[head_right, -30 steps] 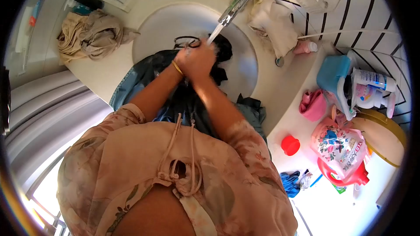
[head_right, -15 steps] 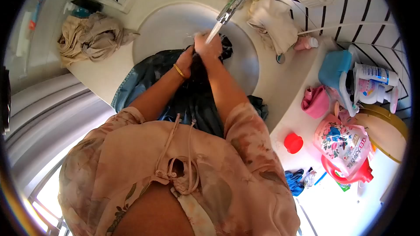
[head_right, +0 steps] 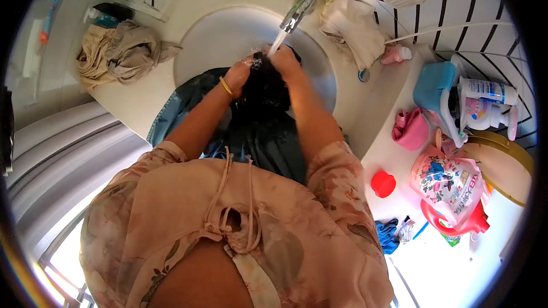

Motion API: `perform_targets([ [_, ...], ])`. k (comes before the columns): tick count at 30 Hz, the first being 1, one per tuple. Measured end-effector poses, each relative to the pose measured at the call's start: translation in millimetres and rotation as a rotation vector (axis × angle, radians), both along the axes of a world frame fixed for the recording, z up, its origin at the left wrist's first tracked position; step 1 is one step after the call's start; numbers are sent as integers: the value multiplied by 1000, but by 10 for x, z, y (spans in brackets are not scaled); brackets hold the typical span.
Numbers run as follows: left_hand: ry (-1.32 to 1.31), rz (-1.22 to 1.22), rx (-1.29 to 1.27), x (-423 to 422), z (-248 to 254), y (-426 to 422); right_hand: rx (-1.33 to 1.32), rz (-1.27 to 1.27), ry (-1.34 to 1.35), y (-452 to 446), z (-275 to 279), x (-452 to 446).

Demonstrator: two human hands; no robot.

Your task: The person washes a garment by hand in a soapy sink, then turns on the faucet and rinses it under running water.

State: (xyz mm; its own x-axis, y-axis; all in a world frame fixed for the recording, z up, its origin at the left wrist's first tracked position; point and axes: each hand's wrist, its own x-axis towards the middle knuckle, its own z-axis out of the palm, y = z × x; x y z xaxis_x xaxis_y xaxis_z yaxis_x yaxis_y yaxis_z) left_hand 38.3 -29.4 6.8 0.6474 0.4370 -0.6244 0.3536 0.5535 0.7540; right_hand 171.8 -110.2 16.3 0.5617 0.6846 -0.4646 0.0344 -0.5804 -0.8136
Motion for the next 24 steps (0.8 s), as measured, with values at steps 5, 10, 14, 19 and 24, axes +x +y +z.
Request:
perform_targets([
  [5,-54,-310,456,-79,379,263,26,480,-143,-323,911,63],
  [10,-354,-131,748,-102,824,33,400,509,-334,-237,967,-473],
  [14,-428,-175,814,-347,941,162,111,520,-622,-152,1270,-432],
  [19,-450,-296,639,-517,660,1,533,424,-684,-111,2395,-395],
  [24,-379,-80,884,-400,1532,-112,831,137,-321,-243,3670,-769],
])
